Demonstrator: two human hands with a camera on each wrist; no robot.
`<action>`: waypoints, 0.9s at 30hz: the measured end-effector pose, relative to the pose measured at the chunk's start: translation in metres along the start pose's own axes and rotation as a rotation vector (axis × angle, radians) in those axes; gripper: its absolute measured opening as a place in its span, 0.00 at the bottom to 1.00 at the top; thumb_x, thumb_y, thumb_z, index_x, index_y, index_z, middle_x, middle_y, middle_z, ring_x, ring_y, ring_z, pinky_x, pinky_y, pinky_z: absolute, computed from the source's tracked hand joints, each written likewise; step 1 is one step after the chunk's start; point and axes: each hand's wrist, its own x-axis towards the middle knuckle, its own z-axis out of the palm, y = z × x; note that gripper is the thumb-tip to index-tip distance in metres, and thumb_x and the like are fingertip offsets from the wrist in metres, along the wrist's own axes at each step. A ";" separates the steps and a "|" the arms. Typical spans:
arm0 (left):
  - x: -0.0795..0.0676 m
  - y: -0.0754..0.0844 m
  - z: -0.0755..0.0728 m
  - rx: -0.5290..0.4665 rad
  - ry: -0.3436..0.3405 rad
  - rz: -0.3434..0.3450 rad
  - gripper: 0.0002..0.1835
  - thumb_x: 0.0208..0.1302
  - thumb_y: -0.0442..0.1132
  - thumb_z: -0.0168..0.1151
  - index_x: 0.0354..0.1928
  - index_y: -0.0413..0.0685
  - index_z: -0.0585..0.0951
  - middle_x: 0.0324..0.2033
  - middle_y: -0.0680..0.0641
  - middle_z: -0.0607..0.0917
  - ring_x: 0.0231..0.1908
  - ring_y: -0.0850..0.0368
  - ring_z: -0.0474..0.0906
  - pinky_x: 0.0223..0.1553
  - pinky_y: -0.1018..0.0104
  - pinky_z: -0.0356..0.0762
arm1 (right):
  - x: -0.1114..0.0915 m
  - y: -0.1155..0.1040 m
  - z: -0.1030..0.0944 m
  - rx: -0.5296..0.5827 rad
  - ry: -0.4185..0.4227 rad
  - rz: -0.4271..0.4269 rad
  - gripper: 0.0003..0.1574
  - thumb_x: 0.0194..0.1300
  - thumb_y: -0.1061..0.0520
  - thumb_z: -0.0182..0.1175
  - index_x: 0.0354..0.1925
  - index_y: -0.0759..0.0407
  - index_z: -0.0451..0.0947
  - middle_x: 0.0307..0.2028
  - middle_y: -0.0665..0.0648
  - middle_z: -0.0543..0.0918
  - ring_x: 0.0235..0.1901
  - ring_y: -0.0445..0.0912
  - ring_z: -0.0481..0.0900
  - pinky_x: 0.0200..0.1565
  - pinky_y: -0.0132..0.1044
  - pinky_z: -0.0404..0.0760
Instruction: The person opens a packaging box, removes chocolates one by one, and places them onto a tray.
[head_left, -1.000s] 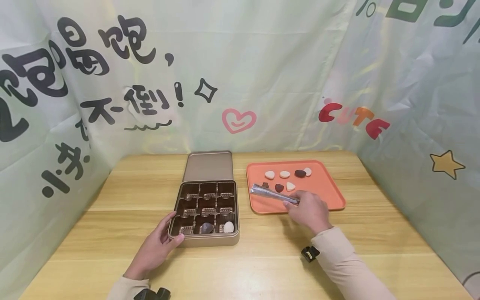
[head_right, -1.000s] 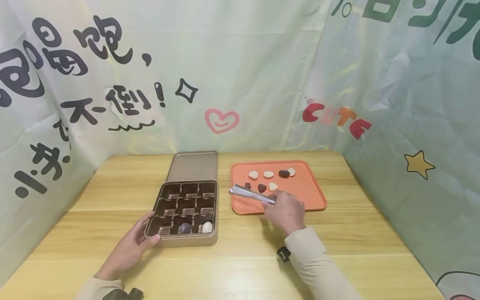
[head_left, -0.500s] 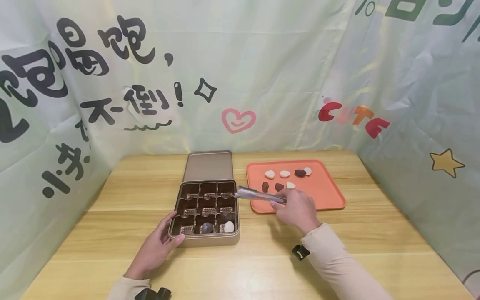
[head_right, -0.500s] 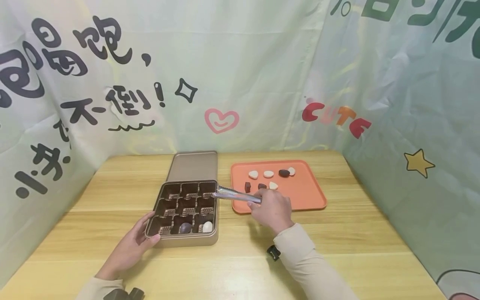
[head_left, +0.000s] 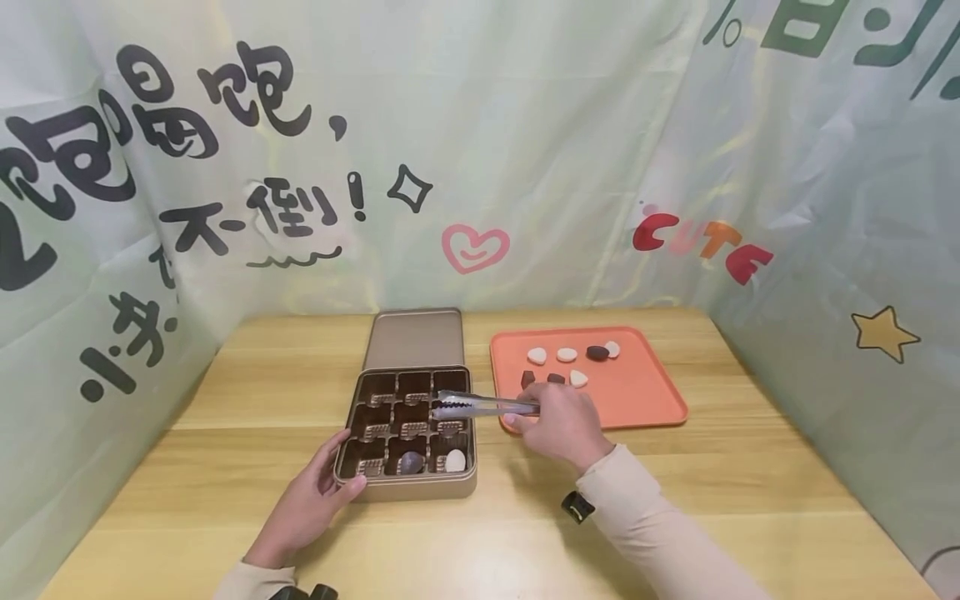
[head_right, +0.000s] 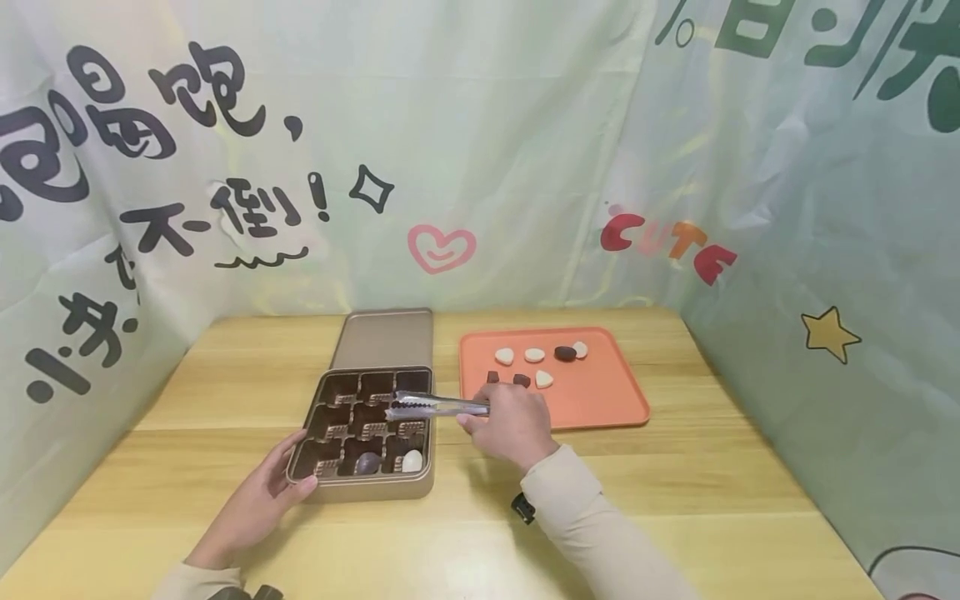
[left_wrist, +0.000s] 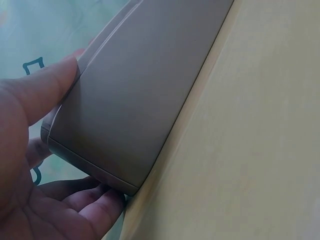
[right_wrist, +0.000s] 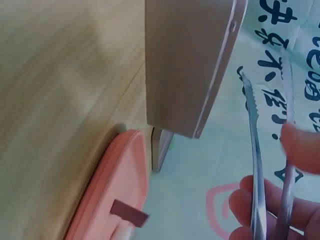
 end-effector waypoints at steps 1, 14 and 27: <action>0.000 0.000 0.000 0.006 -0.003 0.002 0.46 0.61 0.49 0.67 0.76 0.54 0.53 0.70 0.32 0.57 0.66 0.40 0.62 0.61 0.57 0.66 | 0.000 -0.002 0.001 0.005 -0.004 -0.005 0.18 0.54 0.41 0.72 0.36 0.50 0.85 0.23 0.42 0.80 0.22 0.40 0.72 0.28 0.39 0.74; 0.000 0.001 0.001 -0.045 0.005 0.019 0.45 0.61 0.45 0.68 0.75 0.52 0.54 0.69 0.31 0.60 0.65 0.39 0.64 0.60 0.59 0.71 | 0.009 -0.026 0.000 -0.030 -0.134 -0.157 0.18 0.56 0.38 0.69 0.31 0.50 0.83 0.21 0.41 0.77 0.19 0.38 0.71 0.21 0.33 0.72; -0.002 0.000 0.001 -0.051 -0.001 0.013 0.44 0.61 0.45 0.67 0.75 0.53 0.54 0.69 0.31 0.60 0.65 0.40 0.64 0.60 0.59 0.71 | 0.018 -0.052 -0.003 -0.271 -0.176 -0.339 0.18 0.54 0.36 0.70 0.21 0.43 0.79 0.16 0.39 0.72 0.17 0.39 0.69 0.21 0.37 0.69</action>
